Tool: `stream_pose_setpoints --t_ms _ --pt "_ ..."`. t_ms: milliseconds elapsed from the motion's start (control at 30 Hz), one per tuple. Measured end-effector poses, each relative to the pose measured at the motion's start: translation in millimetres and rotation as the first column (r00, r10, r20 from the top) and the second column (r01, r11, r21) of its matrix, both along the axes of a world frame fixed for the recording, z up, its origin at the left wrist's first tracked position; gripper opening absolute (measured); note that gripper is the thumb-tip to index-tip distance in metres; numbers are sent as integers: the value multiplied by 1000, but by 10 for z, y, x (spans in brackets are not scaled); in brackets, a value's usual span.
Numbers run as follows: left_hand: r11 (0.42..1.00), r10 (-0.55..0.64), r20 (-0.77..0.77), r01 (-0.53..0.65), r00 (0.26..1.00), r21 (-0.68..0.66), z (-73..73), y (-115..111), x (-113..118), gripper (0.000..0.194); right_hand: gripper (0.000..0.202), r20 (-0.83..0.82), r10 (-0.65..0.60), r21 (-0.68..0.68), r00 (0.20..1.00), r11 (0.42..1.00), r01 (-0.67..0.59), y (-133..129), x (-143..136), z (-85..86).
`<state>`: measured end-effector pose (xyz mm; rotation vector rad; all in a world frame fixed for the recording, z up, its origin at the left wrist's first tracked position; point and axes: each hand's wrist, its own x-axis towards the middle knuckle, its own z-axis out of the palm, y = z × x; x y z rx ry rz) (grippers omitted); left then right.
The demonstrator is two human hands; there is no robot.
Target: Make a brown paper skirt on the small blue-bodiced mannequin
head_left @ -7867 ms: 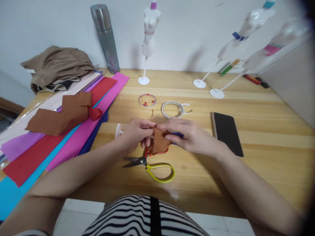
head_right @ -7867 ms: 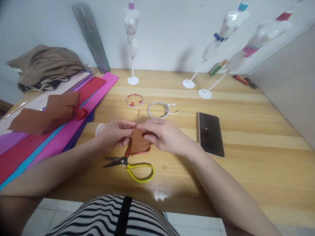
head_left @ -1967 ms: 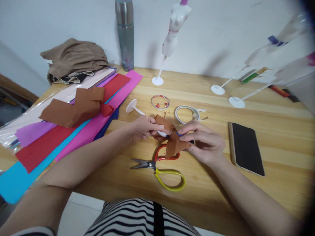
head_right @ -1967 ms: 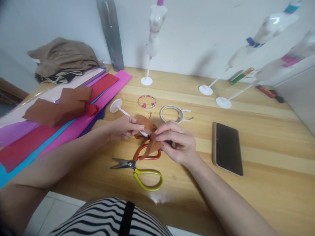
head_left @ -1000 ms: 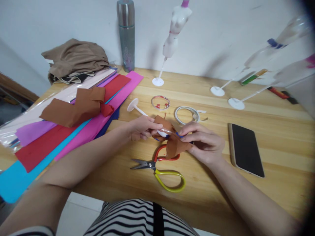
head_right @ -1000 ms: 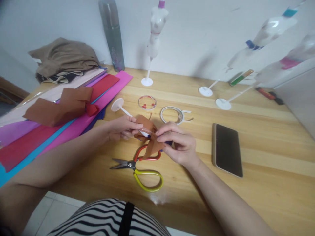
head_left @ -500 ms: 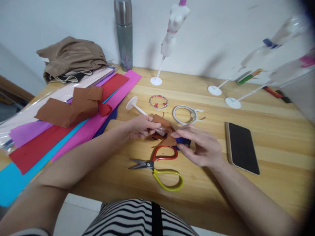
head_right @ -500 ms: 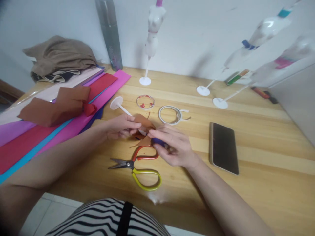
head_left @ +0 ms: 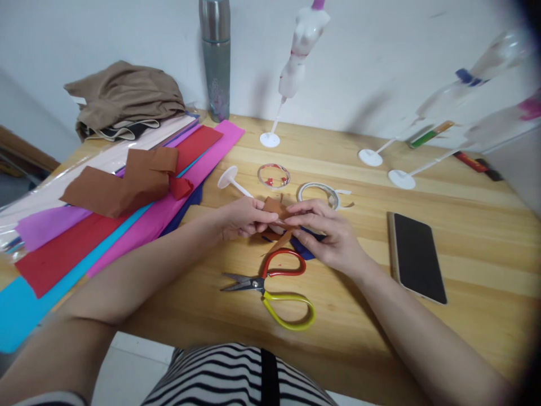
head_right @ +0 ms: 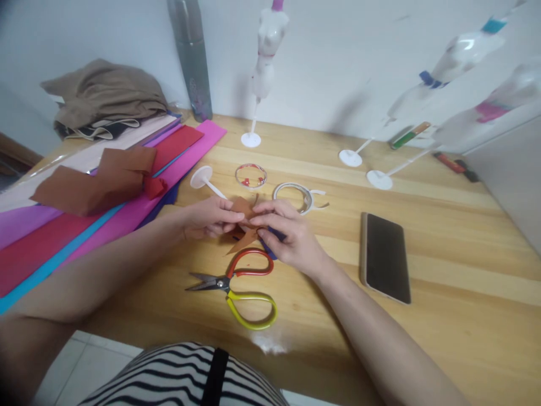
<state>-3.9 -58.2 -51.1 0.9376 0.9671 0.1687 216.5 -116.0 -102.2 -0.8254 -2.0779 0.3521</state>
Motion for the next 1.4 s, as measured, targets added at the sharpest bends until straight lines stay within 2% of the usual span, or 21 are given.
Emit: stream_pose_setpoints --t_ms 100,200,300,433,567,733,1000,1400 --pt "1000 -15 1 15 1000 4 -7 6 2 53 30 -17 -17 9 1000 1000 17 -10 15 -17" --pt "1000 -7 22 7 1000 24 -54 16 -8 45 22 -18 -28 7 999 1000 28 -21 32 -32" --pt "999 5 35 -7 999 37 -107 25 -22 40 22 -29 -10 5 1000 1000 10 -35 47 -32" --pt "1000 -15 47 14 999 21 -129 32 -27 46 21 0 21 -19 1000 1000 -21 -63 76 -15" --pt "1000 -29 27 28 999 12 -92 35 -21 51 21 15 30 -28 999 999 -29 -77 103 0" --pt "999 -32 12 32 999 25 -60 33 -24 51 24 -6 44 -41 999 998 -44 -79 116 6" --pt "999 -40 19 39 999 33 -151 66 -26 50 21 -58 38 -47 998 998 -41 -82 124 -28" --pt "999 -48 24 48 999 6 -120 82 -31 53 25 -72 49 -51 996 997 -53 -82 138 -38"
